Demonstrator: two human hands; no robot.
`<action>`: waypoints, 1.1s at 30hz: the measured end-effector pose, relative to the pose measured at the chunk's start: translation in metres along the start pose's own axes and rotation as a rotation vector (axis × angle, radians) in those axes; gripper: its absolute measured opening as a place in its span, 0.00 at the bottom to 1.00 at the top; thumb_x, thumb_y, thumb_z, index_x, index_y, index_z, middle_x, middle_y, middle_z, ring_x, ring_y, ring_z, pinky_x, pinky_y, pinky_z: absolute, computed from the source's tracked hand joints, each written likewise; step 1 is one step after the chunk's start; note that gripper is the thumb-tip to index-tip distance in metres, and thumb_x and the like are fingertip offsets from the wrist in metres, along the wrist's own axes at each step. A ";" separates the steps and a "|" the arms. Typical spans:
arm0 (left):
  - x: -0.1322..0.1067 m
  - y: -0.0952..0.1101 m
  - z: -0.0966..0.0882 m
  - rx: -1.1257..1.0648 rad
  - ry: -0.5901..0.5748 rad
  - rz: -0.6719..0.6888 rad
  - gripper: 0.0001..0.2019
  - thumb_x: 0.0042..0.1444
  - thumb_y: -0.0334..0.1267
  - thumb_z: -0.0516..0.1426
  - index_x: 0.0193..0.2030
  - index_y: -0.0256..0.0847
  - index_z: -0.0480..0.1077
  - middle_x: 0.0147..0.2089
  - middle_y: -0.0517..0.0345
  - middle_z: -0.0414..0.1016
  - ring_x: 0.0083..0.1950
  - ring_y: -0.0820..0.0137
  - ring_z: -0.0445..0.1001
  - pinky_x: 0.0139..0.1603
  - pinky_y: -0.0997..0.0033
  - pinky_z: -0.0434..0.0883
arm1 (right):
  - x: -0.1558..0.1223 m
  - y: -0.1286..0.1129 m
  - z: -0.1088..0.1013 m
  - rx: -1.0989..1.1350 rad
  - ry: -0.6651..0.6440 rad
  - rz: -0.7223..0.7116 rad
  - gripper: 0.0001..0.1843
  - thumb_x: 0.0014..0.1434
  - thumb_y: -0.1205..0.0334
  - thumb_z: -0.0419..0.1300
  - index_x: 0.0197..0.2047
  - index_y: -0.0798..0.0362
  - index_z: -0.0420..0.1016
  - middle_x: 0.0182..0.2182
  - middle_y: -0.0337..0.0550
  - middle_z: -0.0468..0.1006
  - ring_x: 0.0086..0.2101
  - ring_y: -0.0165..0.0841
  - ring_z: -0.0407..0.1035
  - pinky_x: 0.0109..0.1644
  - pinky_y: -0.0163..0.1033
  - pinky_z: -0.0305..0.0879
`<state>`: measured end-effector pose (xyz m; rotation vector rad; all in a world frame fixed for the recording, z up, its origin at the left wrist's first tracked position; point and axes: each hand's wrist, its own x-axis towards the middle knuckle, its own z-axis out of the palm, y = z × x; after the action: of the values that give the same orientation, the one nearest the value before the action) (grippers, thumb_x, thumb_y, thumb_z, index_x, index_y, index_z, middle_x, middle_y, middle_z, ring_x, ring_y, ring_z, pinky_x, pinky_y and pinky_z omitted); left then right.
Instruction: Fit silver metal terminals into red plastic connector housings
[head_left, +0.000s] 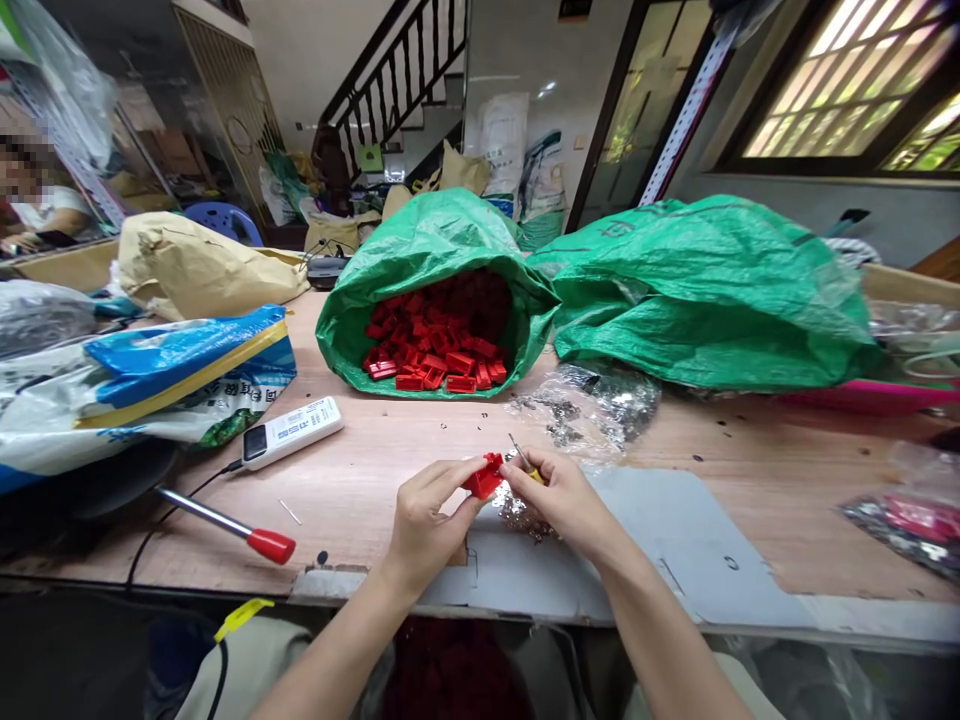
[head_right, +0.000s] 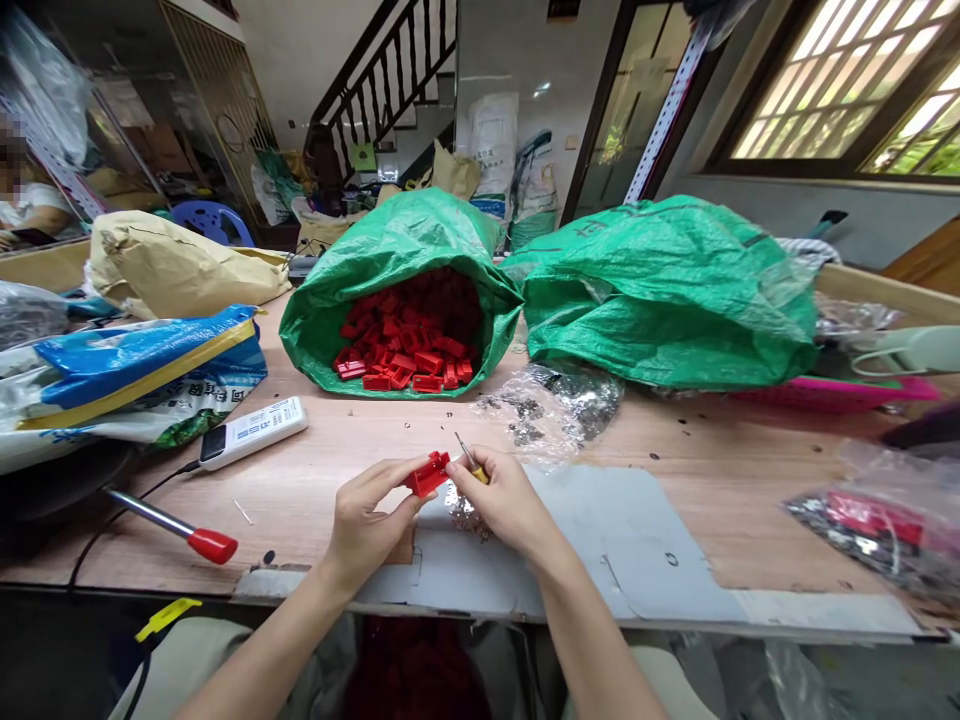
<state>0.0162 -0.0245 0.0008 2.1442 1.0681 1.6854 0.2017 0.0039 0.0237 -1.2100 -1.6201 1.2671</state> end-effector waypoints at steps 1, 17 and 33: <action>0.000 0.000 0.000 0.016 -0.001 0.018 0.22 0.55 0.24 0.64 0.56 0.44 0.75 0.46 0.53 0.82 0.44 0.68 0.81 0.46 0.70 0.79 | 0.000 0.000 0.003 -0.007 0.029 -0.030 0.23 0.58 0.42 0.63 0.26 0.53 0.66 0.19 0.33 0.62 0.20 0.25 0.53 0.22 0.32 0.48; -0.002 0.003 -0.004 -0.178 -0.058 -0.103 0.15 0.58 0.35 0.64 0.53 0.44 0.76 0.46 0.52 0.82 0.46 0.67 0.81 0.47 0.68 0.80 | -0.006 -0.012 0.001 0.476 -0.262 0.315 0.28 0.45 0.43 0.73 0.26 0.53 0.63 0.17 0.27 0.58 0.16 0.17 0.38 0.18 0.29 0.30; 0.000 -0.002 -0.017 -0.413 0.062 -0.522 0.17 0.58 0.39 0.64 0.54 0.43 0.75 0.50 0.53 0.72 0.52 0.67 0.75 0.50 0.67 0.80 | -0.021 -0.008 0.033 -1.035 0.122 0.084 0.06 0.63 0.63 0.59 0.33 0.50 0.72 0.35 0.43 0.81 0.34 0.38 0.73 0.32 0.39 0.51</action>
<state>0.0002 -0.0272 0.0052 1.4171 1.0611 1.5522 0.1751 -0.0259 0.0232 -1.9025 -2.2135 0.3042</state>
